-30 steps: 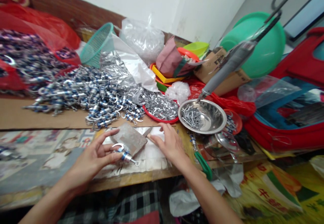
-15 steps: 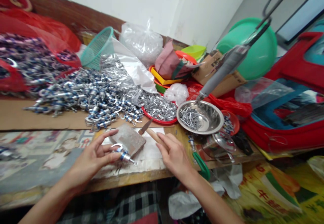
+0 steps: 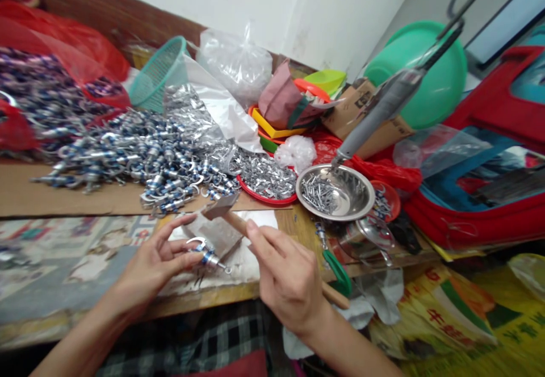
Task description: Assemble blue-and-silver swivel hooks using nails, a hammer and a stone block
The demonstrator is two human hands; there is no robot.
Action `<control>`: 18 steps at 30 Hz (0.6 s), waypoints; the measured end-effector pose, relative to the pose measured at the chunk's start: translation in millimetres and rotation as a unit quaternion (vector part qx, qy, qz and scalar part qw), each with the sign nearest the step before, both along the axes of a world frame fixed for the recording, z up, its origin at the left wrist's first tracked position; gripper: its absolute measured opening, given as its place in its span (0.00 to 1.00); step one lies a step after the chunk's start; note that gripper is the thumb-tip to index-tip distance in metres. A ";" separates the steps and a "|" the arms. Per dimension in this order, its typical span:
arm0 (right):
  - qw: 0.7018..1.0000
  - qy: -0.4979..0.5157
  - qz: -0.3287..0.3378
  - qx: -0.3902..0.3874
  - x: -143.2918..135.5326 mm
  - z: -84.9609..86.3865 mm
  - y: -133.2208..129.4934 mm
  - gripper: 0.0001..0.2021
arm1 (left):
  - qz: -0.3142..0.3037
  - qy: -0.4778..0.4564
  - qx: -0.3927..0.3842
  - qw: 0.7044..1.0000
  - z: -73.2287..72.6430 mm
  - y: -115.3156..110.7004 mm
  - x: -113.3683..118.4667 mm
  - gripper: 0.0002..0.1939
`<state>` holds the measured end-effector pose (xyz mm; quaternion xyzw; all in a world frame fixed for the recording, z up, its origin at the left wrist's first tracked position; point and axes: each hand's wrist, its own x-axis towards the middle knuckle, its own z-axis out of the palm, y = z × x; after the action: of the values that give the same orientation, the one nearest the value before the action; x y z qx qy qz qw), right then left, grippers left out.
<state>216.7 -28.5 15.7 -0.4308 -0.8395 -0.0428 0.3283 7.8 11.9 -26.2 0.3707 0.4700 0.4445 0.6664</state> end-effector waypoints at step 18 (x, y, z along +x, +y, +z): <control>0.999 -0.038 -0.004 -0.039 -0.6 -13.0 -12.6 0.27 | 0.008 0.002 0.005 1.000 -3.1 0.1 1.3 0.43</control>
<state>216.1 -41.0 2.7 -0.4444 -0.8508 -0.0279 0.2790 9.1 11.9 -29.3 0.3713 0.4723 0.4516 0.6596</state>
